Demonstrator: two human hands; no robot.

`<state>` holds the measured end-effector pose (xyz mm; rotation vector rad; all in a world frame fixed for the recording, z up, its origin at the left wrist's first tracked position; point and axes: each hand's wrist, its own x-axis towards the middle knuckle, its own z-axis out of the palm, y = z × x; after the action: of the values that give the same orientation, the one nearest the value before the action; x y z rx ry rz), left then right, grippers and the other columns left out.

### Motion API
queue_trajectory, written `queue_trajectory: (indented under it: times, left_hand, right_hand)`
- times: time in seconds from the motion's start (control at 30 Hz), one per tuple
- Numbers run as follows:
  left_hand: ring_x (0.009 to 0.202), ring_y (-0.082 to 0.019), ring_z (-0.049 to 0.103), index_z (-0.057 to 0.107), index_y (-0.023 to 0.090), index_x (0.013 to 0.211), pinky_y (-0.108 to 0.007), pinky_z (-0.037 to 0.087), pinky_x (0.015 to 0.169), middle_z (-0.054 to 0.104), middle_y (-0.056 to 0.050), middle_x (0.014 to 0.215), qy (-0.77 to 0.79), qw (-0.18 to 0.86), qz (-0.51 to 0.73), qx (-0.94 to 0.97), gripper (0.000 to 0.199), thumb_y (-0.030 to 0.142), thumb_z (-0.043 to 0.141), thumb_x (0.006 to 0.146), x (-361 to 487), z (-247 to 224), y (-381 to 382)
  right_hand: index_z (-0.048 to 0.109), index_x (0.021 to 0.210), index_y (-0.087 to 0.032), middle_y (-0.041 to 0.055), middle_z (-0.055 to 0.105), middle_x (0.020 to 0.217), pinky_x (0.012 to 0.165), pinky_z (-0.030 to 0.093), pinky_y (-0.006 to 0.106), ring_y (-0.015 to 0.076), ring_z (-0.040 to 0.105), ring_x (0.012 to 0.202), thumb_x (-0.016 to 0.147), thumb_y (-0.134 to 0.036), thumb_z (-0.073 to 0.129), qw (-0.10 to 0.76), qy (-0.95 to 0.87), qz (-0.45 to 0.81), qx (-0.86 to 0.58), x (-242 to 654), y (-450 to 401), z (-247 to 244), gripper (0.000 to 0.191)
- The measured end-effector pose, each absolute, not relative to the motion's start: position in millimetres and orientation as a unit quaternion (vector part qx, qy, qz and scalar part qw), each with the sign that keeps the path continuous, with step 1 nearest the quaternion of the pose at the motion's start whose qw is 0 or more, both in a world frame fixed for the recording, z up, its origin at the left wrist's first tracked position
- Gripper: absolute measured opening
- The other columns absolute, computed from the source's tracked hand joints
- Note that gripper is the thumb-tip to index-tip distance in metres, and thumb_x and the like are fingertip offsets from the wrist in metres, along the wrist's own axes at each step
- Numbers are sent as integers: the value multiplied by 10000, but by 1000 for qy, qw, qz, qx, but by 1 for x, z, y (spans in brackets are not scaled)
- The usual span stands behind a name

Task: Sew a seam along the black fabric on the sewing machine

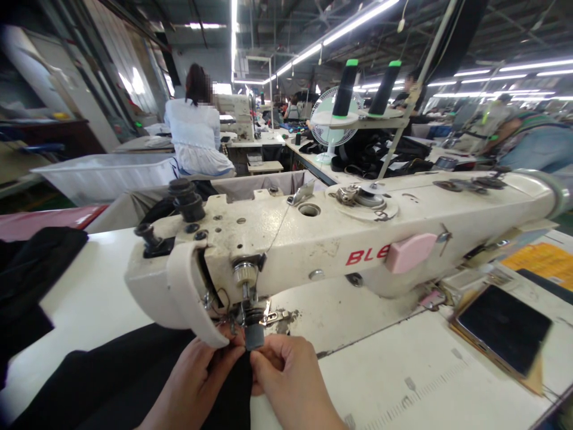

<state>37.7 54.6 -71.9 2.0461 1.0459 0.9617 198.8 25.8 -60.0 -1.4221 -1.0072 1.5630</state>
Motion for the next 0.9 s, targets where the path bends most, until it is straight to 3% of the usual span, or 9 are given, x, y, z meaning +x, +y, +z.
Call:
queue_trajectory:
  times: [0.37, 0.5, 0.57, 0.73, 0.9]
  left_hand:
    - [828, -129, 604, 566, 235, 912, -213, 461, 748, 630, 24, 886, 414, 345, 349, 766, 85, 164, 519, 910, 39, -72, 55]
    - [748, -128, 593, 566, 231, 904, -217, 470, 698, 625, 20, 845, 427, 342, 347, 762, 55, 199, 523, 914, 38, -71, 54]
    - [780, -141, 603, 575, 236, 974, -229, 483, 722, 640, -2, 920, 433, 330, 336, 769, 79, 227, 523, 915, 37, -69, 53]
    - [991, -165, 622, 611, 240, 1034, -251, 465, 909, 665, -24, 1079, 413, 399, 259, 777, 174, 212, 490, 911, 30, -54, 57]
    - [891, -180, 645, 616, 206, 933, -245, 489, 813, 691, -14, 916, 437, 471, 231, 730, 147, 252, 481, 900, 27, -49, 66]
  right_hand:
    - [553, 645, -183, -19, 579, 574, 573, 513, 278, 134, 555, 525, 678, -320, 633, 395, -406, 614, -549, 200, 25, -57, 162]
    - [554, 612, -175, -35, 529, 543, 523, 425, 223, 100, 480, 502, 668, -288, 634, 406, -422, 594, -552, 199, 27, -52, 150]
    - [543, 592, -175, -44, 493, 521, 502, 399, 217, 90, 438, 482, 663, -288, 622, 410, -421, 590, -554, 198, 28, -51, 155]
    - [589, 654, -158, -33, 496, 543, 527, 475, 265, 110, 455, 496, 637, -332, 631, 407, -412, 611, -540, 198, 28, -53, 180]
    - [583, 667, -159, -4, 556, 572, 563, 522, 311, 137, 533, 510, 616, -396, 653, 406, -403, 634, -520, 198, 29, -52, 253]
